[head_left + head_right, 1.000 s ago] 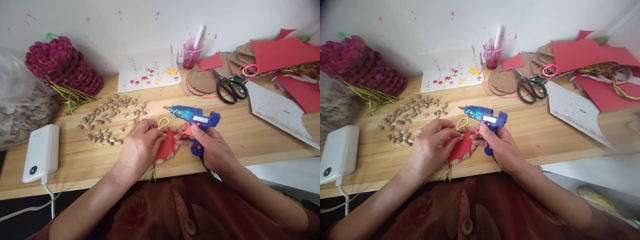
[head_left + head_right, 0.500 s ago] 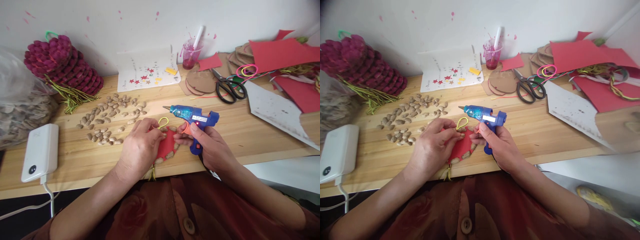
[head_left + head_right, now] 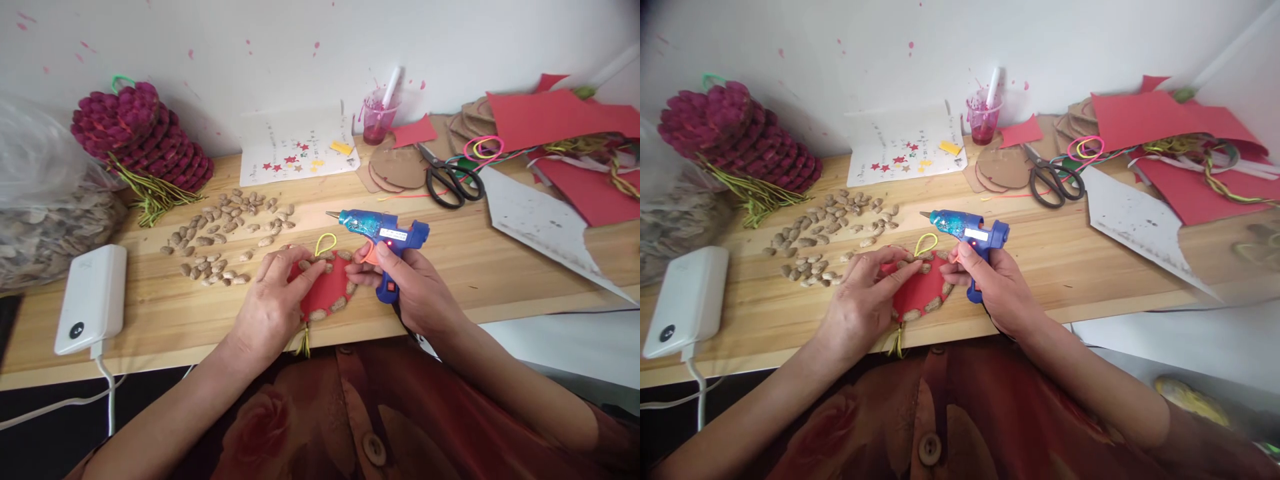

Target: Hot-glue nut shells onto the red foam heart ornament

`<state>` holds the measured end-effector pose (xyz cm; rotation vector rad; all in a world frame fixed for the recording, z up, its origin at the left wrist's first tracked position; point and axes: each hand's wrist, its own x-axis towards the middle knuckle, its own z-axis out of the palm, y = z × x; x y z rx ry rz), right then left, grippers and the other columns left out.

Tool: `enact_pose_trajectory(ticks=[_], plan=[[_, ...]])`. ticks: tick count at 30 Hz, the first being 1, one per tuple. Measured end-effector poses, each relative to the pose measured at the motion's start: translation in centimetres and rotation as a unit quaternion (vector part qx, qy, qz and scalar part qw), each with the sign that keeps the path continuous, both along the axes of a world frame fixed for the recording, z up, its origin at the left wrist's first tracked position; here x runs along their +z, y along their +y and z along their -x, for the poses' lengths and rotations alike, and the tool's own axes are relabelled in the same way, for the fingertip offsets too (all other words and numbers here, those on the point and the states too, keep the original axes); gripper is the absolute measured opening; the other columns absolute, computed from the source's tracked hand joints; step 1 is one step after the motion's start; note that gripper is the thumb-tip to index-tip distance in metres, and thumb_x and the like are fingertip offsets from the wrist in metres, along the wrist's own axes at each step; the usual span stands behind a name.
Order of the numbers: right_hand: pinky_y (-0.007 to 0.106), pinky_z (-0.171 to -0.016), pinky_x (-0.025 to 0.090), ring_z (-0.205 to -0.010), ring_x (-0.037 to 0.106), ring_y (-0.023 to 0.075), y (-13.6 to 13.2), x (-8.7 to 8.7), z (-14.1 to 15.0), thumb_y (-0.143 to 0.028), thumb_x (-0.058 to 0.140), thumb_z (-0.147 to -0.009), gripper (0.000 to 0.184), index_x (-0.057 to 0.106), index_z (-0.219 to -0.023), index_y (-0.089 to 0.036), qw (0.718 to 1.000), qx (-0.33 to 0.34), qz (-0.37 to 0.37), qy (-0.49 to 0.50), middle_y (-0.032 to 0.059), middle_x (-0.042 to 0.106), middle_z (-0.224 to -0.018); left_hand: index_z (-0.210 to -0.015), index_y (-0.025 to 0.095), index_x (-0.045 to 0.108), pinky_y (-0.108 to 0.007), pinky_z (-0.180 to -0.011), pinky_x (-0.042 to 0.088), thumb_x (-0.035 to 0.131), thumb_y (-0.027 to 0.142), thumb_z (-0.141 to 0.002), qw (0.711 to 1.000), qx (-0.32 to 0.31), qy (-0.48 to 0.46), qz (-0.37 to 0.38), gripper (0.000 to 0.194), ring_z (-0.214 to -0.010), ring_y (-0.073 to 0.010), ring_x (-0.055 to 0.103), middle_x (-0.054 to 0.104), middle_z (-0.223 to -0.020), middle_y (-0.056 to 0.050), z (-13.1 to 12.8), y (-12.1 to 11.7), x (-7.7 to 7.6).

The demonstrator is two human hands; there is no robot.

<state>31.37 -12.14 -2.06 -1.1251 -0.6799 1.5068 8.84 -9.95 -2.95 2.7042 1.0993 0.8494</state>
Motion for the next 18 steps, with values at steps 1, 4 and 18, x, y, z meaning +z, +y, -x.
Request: enact_pose_trajectory(ticks=[1,4,18], plan=[[0.036,-0.084,0.065,-0.084,0.077,0.0198,0.0,0.0,0.0,-0.058,0.082,-0.080,0.038,0.071,-0.090,-0.023,1.000,-0.001,-0.002,-0.002,0.0027,0.073,-0.091,-0.132,0.024,0.064,-0.046,-0.096,0.057,0.055,0.004,-0.093,1.000,0.003,0.015,-0.009,0.045,-0.117,-0.0270,0.060,0.061,-0.130,-0.013,0.1,-0.1,0.0],[0.037,-0.084,0.065,-0.084,0.077,0.0198,0.0,-0.2,0.1,-0.058,0.082,-0.080,0.038,0.071,-0.089,-0.023,1.000,-0.006,-0.009,-0.006,0.0023,0.073,-0.092,-0.132,0.023,0.065,-0.050,-0.102,0.054,0.055,0.004,-0.092,0.998,0.005,0.057,-0.023,0.045,-0.122,-0.0296,0.056,0.061,-0.133,-0.014,0.0,-0.4,0.2],[0.034,-0.080,0.065,-0.078,0.076,0.0175,0.1,-0.2,0.3,-0.058,0.083,-0.078,0.040,0.070,-0.090,-0.022,0.999,-0.018,-0.015,-0.026,0.0016,0.072,-0.091,-0.127,0.017,0.068,-0.048,-0.102,0.052,0.055,0.009,-0.092,0.982,0.016,0.188,-0.028,0.038,-0.132,-0.0344,0.051,0.062,-0.142,-0.015,-0.7,-0.7,1.5]])
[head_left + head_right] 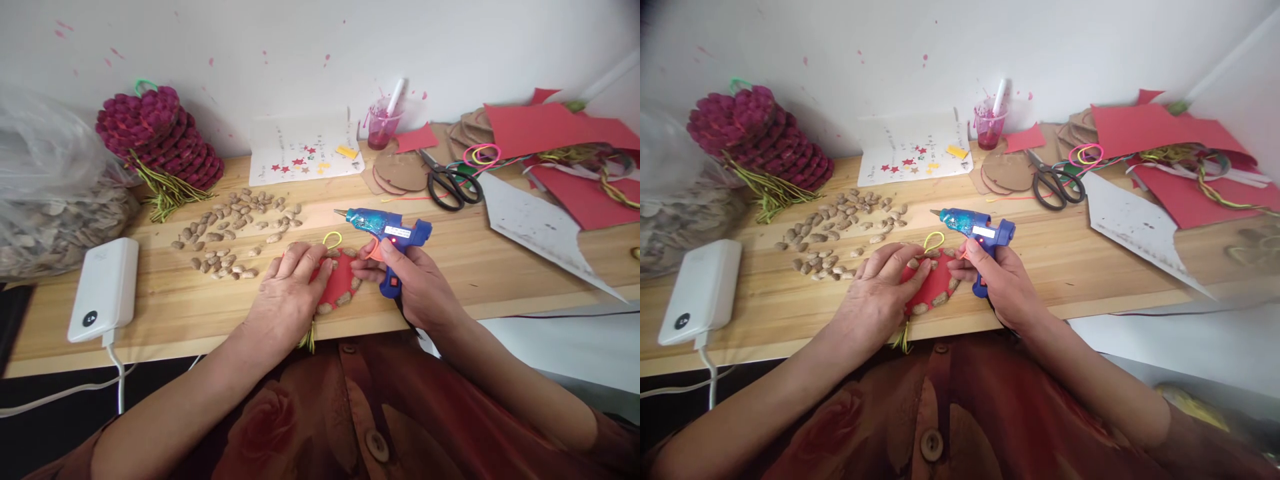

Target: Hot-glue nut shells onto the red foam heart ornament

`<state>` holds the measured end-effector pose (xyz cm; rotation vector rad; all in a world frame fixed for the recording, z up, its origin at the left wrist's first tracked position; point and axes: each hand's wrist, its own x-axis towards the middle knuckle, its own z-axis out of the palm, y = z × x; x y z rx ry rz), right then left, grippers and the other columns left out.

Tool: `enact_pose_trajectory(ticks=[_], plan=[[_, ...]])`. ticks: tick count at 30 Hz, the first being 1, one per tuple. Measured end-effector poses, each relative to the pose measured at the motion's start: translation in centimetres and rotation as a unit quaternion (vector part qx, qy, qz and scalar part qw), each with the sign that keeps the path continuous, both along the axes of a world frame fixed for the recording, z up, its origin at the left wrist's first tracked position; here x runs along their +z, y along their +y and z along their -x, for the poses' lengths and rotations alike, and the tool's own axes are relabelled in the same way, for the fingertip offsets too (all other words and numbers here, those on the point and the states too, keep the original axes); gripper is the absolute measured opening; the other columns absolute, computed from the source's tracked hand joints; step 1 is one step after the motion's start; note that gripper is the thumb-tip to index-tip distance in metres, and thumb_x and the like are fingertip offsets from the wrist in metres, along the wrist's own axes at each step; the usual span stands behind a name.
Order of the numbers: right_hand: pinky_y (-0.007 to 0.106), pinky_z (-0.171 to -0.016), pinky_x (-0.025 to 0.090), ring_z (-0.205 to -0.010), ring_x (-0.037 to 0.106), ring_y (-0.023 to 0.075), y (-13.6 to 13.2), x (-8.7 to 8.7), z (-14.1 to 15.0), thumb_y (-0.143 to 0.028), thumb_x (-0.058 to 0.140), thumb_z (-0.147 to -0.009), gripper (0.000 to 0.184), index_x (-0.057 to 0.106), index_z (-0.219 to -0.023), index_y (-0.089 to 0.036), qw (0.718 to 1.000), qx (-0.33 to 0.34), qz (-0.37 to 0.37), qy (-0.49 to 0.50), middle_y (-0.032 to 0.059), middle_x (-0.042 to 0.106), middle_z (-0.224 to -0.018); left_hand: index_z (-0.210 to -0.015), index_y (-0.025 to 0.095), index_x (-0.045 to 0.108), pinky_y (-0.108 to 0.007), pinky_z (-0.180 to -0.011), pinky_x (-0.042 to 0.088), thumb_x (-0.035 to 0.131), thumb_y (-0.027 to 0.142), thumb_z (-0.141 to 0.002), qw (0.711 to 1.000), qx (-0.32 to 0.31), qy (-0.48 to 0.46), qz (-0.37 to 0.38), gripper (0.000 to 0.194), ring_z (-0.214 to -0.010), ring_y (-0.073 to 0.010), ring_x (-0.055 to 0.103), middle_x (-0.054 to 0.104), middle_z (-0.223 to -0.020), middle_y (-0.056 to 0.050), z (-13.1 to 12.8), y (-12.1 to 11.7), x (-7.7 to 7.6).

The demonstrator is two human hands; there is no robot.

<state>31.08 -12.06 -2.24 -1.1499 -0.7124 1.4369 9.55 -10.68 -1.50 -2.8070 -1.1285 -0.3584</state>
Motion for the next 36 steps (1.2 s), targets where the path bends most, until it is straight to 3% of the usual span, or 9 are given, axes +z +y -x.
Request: enact_pose_trajectory(ticks=[14,19,21,25,27,32,36], plan=[[0.035,-0.080,0.066,-0.076,0.075,0.0162,0.0,0.0,0.2,-0.056,0.085,-0.077,0.039,0.070,-0.088,-0.022,1.000,-0.008,-0.016,-0.002,0.0003,0.070,-0.092,-0.121,0.015,0.071,-0.049,-0.099,0.054,0.062,0.011,-0.090,1.000,-0.012,-0.022,-0.017,0.032,-0.130,-0.0362,0.054,0.062,-0.142,-0.018,-0.2,0.1,-0.3],[0.034,-0.081,0.066,-0.079,0.075,0.0165,-0.1,0.2,0.2,-0.055,0.086,-0.077,0.039,0.070,-0.088,-0.021,1.000,-0.005,-0.026,0.007,-0.0001,0.070,-0.088,-0.133,0.020,0.065,-0.053,-0.105,0.052,0.052,-0.001,-0.089,0.994,0.008,-0.105,-0.033,0.050,-0.134,-0.0332,0.052,0.054,-0.151,-0.017,1.3,0.6,-0.2],[0.034,-0.081,0.066,-0.079,0.076,0.0163,-0.2,0.1,0.2,-0.055,0.085,-0.079,0.038,0.070,-0.088,-0.021,0.999,0.001,-0.033,0.008,0.0001,0.070,-0.088,-0.134,0.019,0.064,-0.049,-0.102,0.054,0.048,-0.003,-0.089,0.988,0.010,-0.148,-0.039,0.053,-0.126,-0.0296,0.057,0.059,-0.143,-0.016,2.3,1.0,-0.1],[0.035,-0.081,0.066,-0.076,0.075,0.0167,-0.1,-0.2,0.1,-0.059,0.085,-0.076,0.042,0.071,-0.086,-0.021,0.999,-0.002,-0.036,-0.001,0.0008,0.070,-0.089,-0.118,0.020,0.073,-0.043,-0.092,0.057,0.051,0.001,-0.092,0.981,0.006,-0.190,-0.027,0.038,-0.105,-0.0256,0.063,0.070,-0.114,-0.010,3.4,1.5,-0.1],[0.034,-0.080,0.066,-0.076,0.075,0.0169,-0.1,-0.4,0.1,-0.060,0.086,-0.074,0.044,0.071,-0.085,-0.021,0.999,-0.004,-0.038,-0.005,0.0009,0.070,-0.088,-0.118,0.020,0.074,-0.043,-0.092,0.055,0.052,0.001,-0.093,0.984,-0.006,-0.178,-0.013,0.038,-0.102,-0.0257,0.061,0.070,-0.110,-0.010,3.2,1.3,-0.3],[0.035,-0.081,0.065,-0.080,0.076,0.0180,-0.1,-0.3,0.3,-0.059,0.087,-0.074,0.043,0.071,-0.085,-0.021,0.999,-0.006,-0.042,-0.017,0.0014,0.071,-0.089,-0.141,0.023,0.064,-0.049,-0.092,0.049,0.057,0.010,-0.097,0.996,-0.019,-0.080,0.017,0.046,-0.108,-0.0310,0.053,0.066,-0.115,-0.014,1.8,0.5,-0.7],[0.037,-0.082,0.066,-0.081,0.076,0.0191,-0.2,-0.2,0.3,-0.058,0.086,-0.075,0.042,0.071,-0.084,-0.021,0.999,-0.007,-0.040,-0.022,0.0020,0.070,-0.089,-0.139,0.024,0.066,-0.048,-0.088,0.044,0.060,0.014,-0.096,0.999,-0.001,-0.035,0.026,0.045,-0.106,-0.0326,0.052,0.065,-0.114,-0.014,1.2,0.4,-0.7]])
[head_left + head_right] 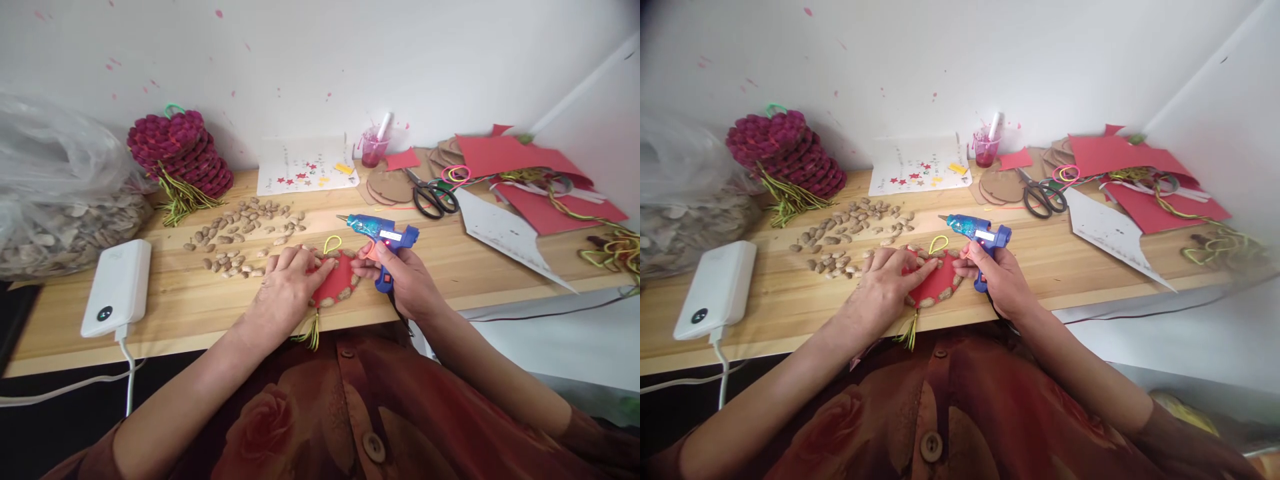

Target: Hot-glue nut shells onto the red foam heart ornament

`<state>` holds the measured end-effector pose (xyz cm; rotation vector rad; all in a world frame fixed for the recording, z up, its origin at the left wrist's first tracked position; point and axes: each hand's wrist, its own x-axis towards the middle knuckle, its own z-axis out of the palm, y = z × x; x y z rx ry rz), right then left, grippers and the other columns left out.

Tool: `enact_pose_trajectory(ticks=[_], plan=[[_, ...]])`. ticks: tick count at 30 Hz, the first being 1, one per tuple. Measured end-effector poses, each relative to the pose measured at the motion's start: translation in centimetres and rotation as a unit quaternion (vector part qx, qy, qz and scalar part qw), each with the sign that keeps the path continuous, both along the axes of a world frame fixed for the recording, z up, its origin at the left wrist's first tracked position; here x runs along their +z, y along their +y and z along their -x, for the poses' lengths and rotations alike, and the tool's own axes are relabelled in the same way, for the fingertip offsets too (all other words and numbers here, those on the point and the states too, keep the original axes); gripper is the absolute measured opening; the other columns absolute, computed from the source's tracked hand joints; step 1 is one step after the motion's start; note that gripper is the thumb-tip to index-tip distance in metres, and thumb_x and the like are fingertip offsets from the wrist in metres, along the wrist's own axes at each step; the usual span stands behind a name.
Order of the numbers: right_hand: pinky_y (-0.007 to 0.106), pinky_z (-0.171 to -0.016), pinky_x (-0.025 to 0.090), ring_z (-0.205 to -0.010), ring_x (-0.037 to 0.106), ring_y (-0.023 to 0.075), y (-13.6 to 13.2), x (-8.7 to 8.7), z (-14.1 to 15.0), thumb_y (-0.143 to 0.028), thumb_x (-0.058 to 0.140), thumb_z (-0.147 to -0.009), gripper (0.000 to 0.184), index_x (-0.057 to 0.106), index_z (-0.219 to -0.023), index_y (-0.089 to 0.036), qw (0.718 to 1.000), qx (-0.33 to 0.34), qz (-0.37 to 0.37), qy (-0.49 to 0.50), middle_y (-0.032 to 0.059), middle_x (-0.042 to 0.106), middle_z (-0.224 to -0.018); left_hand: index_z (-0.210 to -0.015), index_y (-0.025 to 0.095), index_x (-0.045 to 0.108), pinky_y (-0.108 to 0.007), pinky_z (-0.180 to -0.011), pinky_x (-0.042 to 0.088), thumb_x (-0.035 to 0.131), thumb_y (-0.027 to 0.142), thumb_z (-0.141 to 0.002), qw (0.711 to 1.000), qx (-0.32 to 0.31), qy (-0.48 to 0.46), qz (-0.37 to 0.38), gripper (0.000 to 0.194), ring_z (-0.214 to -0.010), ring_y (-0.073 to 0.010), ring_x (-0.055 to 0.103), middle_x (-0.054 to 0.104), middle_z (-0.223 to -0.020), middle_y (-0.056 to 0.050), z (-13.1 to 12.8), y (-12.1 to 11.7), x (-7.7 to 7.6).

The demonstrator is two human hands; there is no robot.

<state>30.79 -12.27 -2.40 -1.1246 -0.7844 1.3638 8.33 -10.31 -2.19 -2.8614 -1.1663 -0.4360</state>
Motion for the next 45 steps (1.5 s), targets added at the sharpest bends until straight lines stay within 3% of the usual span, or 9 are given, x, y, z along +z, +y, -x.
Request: enact_pose_trajectory(ticks=[10,15,20,26,29,33,39,45], plan=[[0.034,-0.081,0.066,-0.080,0.076,0.0174,0.0,-0.3,0.0,-0.058,0.086,-0.076,0.041,0.072,-0.087,-0.020,1.000,0.001,-0.007,0.006,0.0018,0.070,-0.090,-0.132,0.026,0.069,-0.045,-0.087,0.040,0.067,0.026,-0.095,0.999,0.019,0.038,-0.006,0.037,-0.111,-0.0325,0.051,0.066,-0.115,-0.013,-0.6,0.0,0.3],[0.034,-0.080,0.066,-0.078,0.075,0.0166,0.0,-0.2,0.0,-0.058,0.087,-0.075,0.042,0.072,-0.086,-0.021,1.000,-0.001,-0.007,0.003,0.0013,0.070,-0.089,-0.133,0.029,0.069,-0.045,-0.086,0.039,0.066,0.018,-0.093,0.999,0.029,0.043,0.011,0.042,-0.111,-0.0320,0.051,0.065,-0.115,-0.012,-0.6,0.0,0.4],[0.034,-0.079,0.066,-0.076,0.075,0.0168,0.0,-0.2,0.0,-0.059,0.087,-0.074,0.042,0.072,-0.085,-0.021,1.000,-0.004,-0.008,0.003,0.0010,0.070,-0.088,-0.133,0.029,0.069,-0.045,-0.086,0.039,0.065,0.028,-0.097,0.999,0.035,0.038,0.003,0.037,-0.110,-0.0324,0.050,0.065,-0.115,-0.013,-0.6,0.0,0.1],[0.034,-0.080,0.066,-0.079,0.076,0.0180,0.0,-0.1,0.0,-0.059,0.087,-0.074,0.042,0.072,-0.086,-0.021,1.000,-0.004,-0.009,0.002,0.0016,0.071,-0.088,-0.134,0.032,0.070,-0.042,-0.083,0.037,0.059,0.010,-0.096,0.998,0.024,-0.052,-0.031,0.045,-0.107,-0.0280,0.054,0.070,-0.116,-0.009,0.7,0.1,0.3],[0.033,-0.080,0.066,-0.080,0.076,0.0181,-0.1,-0.1,0.1,-0.059,0.087,-0.074,0.043,0.072,-0.085,-0.021,1.000,0.000,-0.014,-0.001,0.0016,0.071,-0.088,-0.123,0.028,0.075,-0.041,-0.082,0.037,0.057,0.009,-0.098,0.991,0.050,-0.109,-0.054,0.036,-0.101,-0.0254,0.059,0.074,-0.107,-0.007,1.5,0.6,1.1],[0.033,-0.079,0.065,-0.079,0.076,0.0174,-0.1,0.0,0.1,-0.060,0.087,-0.073,0.044,0.072,-0.085,-0.020,1.000,-0.001,-0.012,-0.005,0.0013,0.071,-0.087,-0.095,0.026,0.080,-0.041,-0.085,0.037,0.064,0.020,-0.099,0.988,0.040,-0.144,-0.027,0.017,-0.096,-0.0236,0.062,0.077,-0.095,-0.004,1.5,1.7,1.3],[0.035,-0.082,0.065,-0.082,0.076,0.0188,-0.2,-0.1,0.1,-0.058,0.086,-0.075,0.042,0.071,-0.084,-0.020,1.000,0.000,-0.011,-0.006,0.0021,0.071,-0.089,-0.097,0.024,0.079,-0.041,-0.082,0.038,0.065,0.025,-0.099,0.994,0.040,-0.100,-0.004,0.014,-0.097,-0.0250,0.061,0.078,-0.096,-0.006,0.8,2.1,0.5],[0.037,-0.084,0.065,-0.084,0.076,0.0198,-0.1,-0.1,0.1,-0.060,0.085,-0.076,0.043,0.071,-0.085,-0.020,1.000,0.002,-0.009,-0.017,0.0029,0.072,-0.090,-0.093,0.023,0.078,-0.042,-0.083,0.038,0.064,0.025,-0.100,0.995,0.040,-0.092,0.009,0.015,-0.096,-0.0252,0.060,0.078,-0.097,-0.006,0.5,2.0,0.8]])
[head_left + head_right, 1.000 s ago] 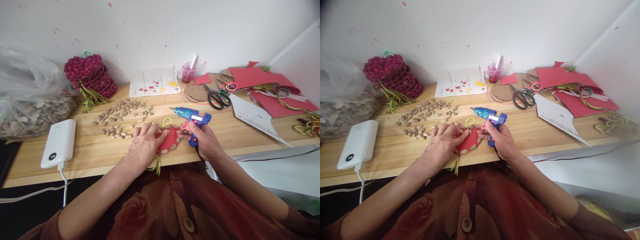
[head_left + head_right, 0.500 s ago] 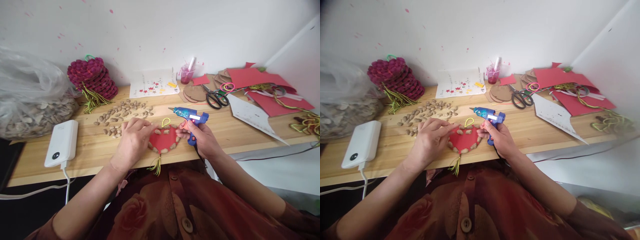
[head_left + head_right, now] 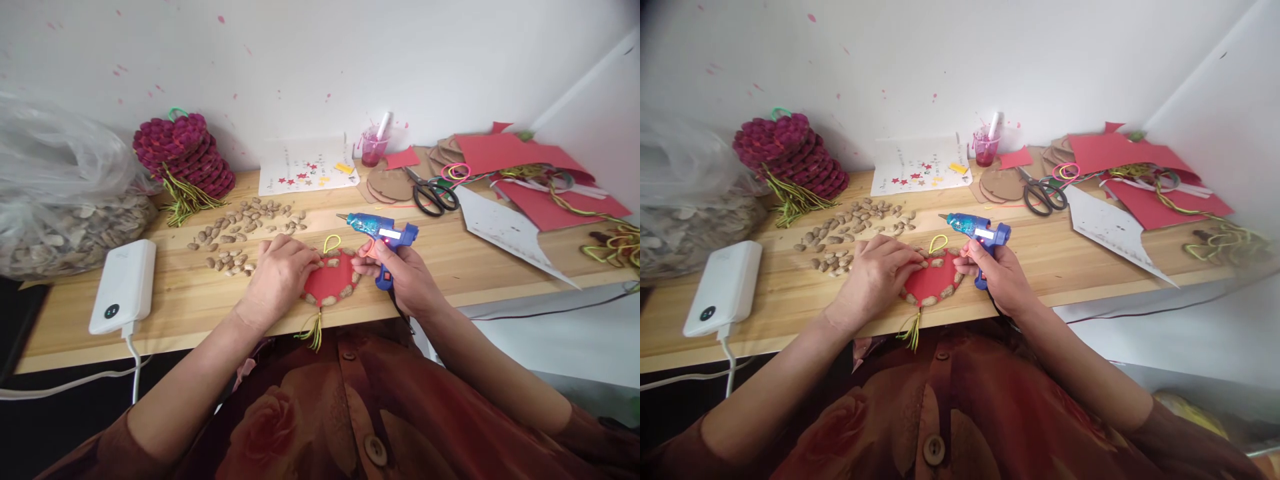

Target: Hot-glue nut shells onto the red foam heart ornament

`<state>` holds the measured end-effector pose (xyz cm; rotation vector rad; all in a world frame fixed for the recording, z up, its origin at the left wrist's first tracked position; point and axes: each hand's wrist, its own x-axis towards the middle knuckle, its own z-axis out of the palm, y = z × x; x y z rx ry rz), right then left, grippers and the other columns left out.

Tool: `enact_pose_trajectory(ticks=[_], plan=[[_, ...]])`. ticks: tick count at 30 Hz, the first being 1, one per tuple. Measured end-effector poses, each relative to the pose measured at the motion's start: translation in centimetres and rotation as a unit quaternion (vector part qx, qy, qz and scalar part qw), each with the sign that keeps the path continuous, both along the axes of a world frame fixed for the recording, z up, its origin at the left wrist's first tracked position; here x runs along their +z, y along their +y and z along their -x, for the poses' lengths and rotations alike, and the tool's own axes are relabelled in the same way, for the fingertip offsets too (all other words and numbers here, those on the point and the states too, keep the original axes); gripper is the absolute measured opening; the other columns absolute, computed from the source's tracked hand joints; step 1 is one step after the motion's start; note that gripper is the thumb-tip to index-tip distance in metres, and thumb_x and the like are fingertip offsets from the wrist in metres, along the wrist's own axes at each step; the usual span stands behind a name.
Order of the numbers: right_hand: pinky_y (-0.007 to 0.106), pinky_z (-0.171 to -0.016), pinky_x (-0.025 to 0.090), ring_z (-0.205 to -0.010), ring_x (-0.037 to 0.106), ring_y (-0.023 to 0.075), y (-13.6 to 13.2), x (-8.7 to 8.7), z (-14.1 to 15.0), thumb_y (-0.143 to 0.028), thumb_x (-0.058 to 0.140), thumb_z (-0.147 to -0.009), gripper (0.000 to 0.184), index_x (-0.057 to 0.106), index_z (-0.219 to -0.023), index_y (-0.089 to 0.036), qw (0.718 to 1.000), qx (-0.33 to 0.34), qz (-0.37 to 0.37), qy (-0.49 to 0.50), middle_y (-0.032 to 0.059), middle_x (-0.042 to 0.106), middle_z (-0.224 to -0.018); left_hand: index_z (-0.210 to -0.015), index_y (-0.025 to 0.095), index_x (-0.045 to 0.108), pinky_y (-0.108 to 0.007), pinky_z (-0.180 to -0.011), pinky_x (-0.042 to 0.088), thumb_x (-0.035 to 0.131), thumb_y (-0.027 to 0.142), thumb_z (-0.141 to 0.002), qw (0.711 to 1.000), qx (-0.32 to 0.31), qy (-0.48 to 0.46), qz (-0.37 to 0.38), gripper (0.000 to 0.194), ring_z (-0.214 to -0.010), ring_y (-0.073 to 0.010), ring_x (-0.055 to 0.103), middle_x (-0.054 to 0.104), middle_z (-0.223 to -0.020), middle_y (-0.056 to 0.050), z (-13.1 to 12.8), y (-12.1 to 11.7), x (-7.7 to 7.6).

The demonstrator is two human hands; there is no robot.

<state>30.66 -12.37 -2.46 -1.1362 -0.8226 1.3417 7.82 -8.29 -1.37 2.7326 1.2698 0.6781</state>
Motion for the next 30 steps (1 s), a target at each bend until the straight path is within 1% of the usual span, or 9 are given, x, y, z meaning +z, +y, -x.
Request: enact_pose_trajectory(ticks=[6,10,15,17,21,25,27,28,30], plan=[[0.035,-0.081,0.066,-0.081,0.076,0.0185,0.0,-0.1,-0.1,-0.058,0.085,-0.076,0.041,0.072,-0.085,-0.020,1.000,-0.001,-0.005,0.010,0.0026,0.071,-0.089,-0.088,0.024,0.078,-0.041,-0.081,0.036,0.065,0.024,-0.099,0.999,-0.024,0.019,-0.022,0.017,-0.089,-0.0241,0.060,0.079,-0.089,-0.003,0.0,0.2,0.2],[0.035,-0.081,0.066,-0.081,0.076,0.0184,0.0,-0.1,-0.1,-0.057,0.085,-0.076,0.041,0.071,-0.085,-0.020,1.000,-0.001,-0.010,0.010,0.0022,0.070,-0.089,-0.091,0.023,0.077,-0.041,-0.080,0.037,0.063,0.024,-0.100,0.998,-0.040,0.047,-0.030,0.018,-0.086,-0.0243,0.060,0.078,-0.085,-0.003,0.1,0.4,0.6],[0.036,-0.082,0.065,-0.083,0.076,0.0193,-0.1,0.0,0.0,-0.058,0.084,-0.077,0.041,0.070,-0.085,-0.020,1.000,-0.002,-0.012,0.004,0.0024,0.071,-0.088,-0.098,0.020,0.077,-0.040,-0.083,0.042,0.058,0.015,-0.101,0.991,-0.086,0.095,-0.029,0.019,-0.091,-0.0249,0.061,0.077,-0.093,-0.005,0.1,0.6,1.2],[0.035,-0.079,0.065,-0.080,0.076,0.0191,-0.1,0.1,-0.1,-0.059,0.084,-0.077,0.042,0.069,-0.085,-0.020,1.000,0.001,-0.017,0.009,0.0021,0.070,-0.087,-0.099,0.017,0.076,-0.040,-0.085,0.044,0.059,0.015,-0.100,0.988,-0.102,0.117,-0.020,0.017,-0.093,-0.0256,0.061,0.077,-0.094,-0.006,0.0,0.8,1.5],[0.032,-0.067,0.063,-0.075,0.075,0.0191,-0.2,0.2,-0.2,-0.061,0.083,-0.077,0.043,0.069,-0.086,-0.022,0.999,0.004,-0.034,0.016,0.0019,0.070,-0.086,-0.096,0.015,0.073,-0.038,-0.085,0.047,0.057,0.016,-0.101,0.984,-0.118,0.137,-0.001,0.017,-0.091,-0.0248,0.059,0.074,-0.091,-0.008,-0.3,1.0,2.0],[0.030,-0.060,0.060,-0.077,0.076,0.0208,-0.8,0.5,-0.3,-0.063,0.080,-0.079,0.044,0.067,-0.087,-0.022,0.999,-0.017,-0.039,0.011,0.0040,0.072,-0.090,-0.095,0.014,0.071,-0.038,-0.086,0.048,0.054,0.012,-0.100,0.981,-0.121,0.150,-0.012,0.018,-0.092,-0.0256,0.058,0.072,-0.092,-0.010,-0.4,1.1,2.1],[0.028,-0.057,0.058,-0.079,0.076,0.0215,-1.5,0.9,-0.4,-0.062,0.081,-0.078,0.044,0.067,-0.088,-0.021,0.999,-0.023,-0.035,0.012,0.0050,0.072,-0.092,-0.095,0.013,0.072,-0.040,-0.086,0.049,0.055,0.010,-0.098,0.985,-0.109,0.135,-0.008,0.018,-0.092,-0.0266,0.060,0.073,-0.092,-0.011,-0.3,1.0,2.0],[0.027,-0.055,0.057,-0.078,0.076,0.0213,-1.9,1.1,-0.4,-0.061,0.081,-0.078,0.044,0.067,-0.088,-0.021,0.999,-0.022,-0.031,0.013,0.0053,0.072,-0.093,-0.094,0.013,0.073,-0.041,-0.087,0.049,0.055,0.010,-0.097,0.989,-0.099,0.113,0.002,0.018,-0.092,-0.0269,0.060,0.073,-0.091,-0.011,-0.1,1.0,1.9],[0.026,-0.054,0.055,-0.077,0.075,0.0200,-2.8,1.4,-0.5,-0.059,0.081,-0.079,0.042,0.068,-0.088,-0.020,1.000,-0.011,-0.025,0.014,0.0061,0.072,-0.095,-0.093,0.014,0.075,-0.041,-0.090,0.049,0.058,0.010,-0.095,0.996,-0.069,0.026,0.046,0.017,-0.094,-0.0264,0.062,0.075,-0.092,-0.010,0.2,1.0,1.6]])
